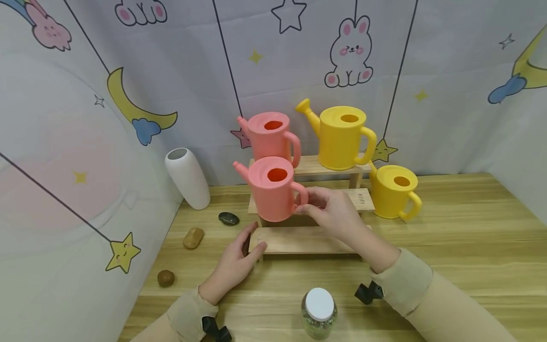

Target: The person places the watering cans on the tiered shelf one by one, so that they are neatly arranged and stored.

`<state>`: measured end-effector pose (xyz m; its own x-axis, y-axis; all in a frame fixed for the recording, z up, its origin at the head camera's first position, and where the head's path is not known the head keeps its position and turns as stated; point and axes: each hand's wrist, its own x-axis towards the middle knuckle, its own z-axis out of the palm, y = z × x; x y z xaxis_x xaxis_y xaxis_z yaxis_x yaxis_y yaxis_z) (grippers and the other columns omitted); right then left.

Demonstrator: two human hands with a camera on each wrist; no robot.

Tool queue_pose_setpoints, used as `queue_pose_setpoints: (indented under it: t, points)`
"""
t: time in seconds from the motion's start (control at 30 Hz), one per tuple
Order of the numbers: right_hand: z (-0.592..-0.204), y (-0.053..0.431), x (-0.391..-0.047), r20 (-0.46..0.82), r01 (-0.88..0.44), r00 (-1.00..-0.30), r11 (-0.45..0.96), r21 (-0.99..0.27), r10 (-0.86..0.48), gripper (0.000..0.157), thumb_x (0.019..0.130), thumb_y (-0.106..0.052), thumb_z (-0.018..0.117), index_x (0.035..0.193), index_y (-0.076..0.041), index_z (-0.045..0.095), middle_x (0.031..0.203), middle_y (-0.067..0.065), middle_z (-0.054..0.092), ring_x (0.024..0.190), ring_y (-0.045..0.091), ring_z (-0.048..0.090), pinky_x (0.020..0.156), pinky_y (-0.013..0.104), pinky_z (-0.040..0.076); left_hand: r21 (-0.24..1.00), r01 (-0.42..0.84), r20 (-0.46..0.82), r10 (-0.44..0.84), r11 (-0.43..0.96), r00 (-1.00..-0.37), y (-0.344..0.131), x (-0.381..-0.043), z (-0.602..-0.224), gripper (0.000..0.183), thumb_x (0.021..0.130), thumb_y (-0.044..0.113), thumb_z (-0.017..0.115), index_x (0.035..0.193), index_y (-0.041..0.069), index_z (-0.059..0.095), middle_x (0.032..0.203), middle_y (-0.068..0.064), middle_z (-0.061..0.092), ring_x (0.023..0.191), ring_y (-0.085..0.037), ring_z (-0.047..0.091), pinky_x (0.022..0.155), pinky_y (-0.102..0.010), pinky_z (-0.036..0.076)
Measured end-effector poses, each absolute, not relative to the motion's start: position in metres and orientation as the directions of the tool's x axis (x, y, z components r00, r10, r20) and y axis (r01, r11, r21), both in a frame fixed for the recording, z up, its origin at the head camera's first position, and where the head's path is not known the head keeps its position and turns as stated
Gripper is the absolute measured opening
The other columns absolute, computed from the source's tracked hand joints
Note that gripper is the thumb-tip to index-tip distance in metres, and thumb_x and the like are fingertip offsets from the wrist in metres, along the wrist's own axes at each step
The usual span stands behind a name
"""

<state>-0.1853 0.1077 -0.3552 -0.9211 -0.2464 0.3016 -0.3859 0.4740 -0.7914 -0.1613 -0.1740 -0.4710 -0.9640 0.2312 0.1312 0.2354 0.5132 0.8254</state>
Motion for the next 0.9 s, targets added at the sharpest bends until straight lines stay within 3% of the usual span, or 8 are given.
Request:
queue_pose_setpoints:
  t: [0.3,0.63,0.9]
  points:
    - [-0.353,0.109,-0.184,0.248,-0.334,-0.938,0.451,-0.827,-0.241,0.032,0.089,-0.022,0.08,0.12,-0.017,0.072,0.112,0.004,0.078,0.099,0.015,0.076,0.083,0.028,0.064,0.837,0.233,0.129,0.235,0.494,-0.963,-0.173,-0.162,-0.471,0.071,0.098,0.053,0.064,0.157,0.021,0.04,0.162,0.002,0.043,0.152,-0.016,0.038,0.122,-0.041,0.04]
    - [-0.361,0.123,-0.177,0.328,-0.381,-0.924,0.376,-0.845,-0.198,0.039,0.094,-0.032,0.076,0.127,-0.015,0.067,0.121,0.003,0.074,0.109,0.018,0.074,0.09,0.026,0.062,0.834,0.241,0.138,0.234,0.496,-0.962,-0.173,-0.163,-0.472,0.071,0.098,0.053,0.064,0.157,0.021,0.041,0.161,0.003,0.043,0.151,-0.014,0.039,0.122,-0.041,0.04]
    - [-0.366,0.148,-0.166,0.426,-0.444,-0.895,0.353,-0.824,-0.13,0.031,0.101,-0.026,0.067,0.127,-0.01,0.064,0.119,0.009,0.074,0.106,0.003,0.072,0.087,0.015,0.059,0.835,0.241,0.141,0.23,0.495,-0.963,-0.174,-0.163,-0.473,0.072,0.098,0.055,0.063,0.157,0.021,0.041,0.161,0.004,0.044,0.151,-0.014,0.039,0.121,-0.042,0.04]
